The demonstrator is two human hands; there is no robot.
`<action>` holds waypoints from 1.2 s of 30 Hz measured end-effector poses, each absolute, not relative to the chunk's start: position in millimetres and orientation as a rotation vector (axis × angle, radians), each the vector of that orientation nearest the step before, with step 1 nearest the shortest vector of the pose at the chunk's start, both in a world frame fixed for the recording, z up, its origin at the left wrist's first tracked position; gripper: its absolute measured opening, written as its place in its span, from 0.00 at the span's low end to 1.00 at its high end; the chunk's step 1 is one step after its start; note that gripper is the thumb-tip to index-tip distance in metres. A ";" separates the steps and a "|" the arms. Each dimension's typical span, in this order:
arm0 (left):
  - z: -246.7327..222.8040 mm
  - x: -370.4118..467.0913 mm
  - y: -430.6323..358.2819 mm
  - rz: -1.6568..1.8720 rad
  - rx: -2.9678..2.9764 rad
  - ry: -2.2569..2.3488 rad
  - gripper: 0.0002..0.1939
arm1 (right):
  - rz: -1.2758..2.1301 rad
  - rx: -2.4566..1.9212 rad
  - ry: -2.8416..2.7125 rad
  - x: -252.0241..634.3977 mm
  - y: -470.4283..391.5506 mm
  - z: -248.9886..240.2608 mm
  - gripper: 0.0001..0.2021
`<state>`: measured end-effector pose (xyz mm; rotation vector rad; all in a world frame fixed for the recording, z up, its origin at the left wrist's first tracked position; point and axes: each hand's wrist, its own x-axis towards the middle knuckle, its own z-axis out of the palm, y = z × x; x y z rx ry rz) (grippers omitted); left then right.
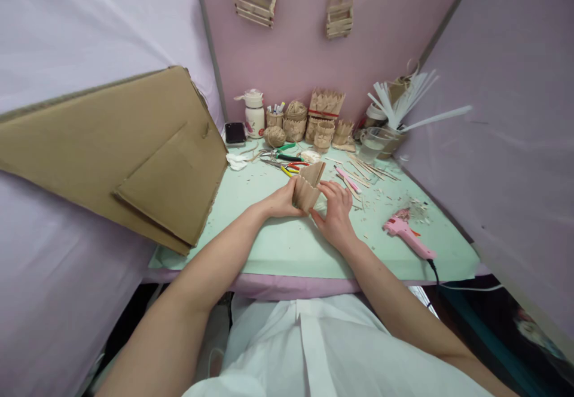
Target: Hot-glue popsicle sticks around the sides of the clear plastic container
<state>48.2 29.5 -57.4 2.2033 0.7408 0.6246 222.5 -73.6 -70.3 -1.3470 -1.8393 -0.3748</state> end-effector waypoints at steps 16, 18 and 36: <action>-48.8 47.7 25.2 0.568 2.141 0.807 0.55 | -0.062 -1.301 -1.517 232.7 -67.4 -75.6 0.43; -48.6 47.5 25.2 0.576 2.143 0.792 0.55 | 0.038 -1.305 -1.496 234.2 -63.5 -79.0 0.44; -49.6 46.9 26.5 0.602 2.124 0.731 0.55 | -0.003 -1.451 -1.567 235.2 -60.3 -83.7 0.52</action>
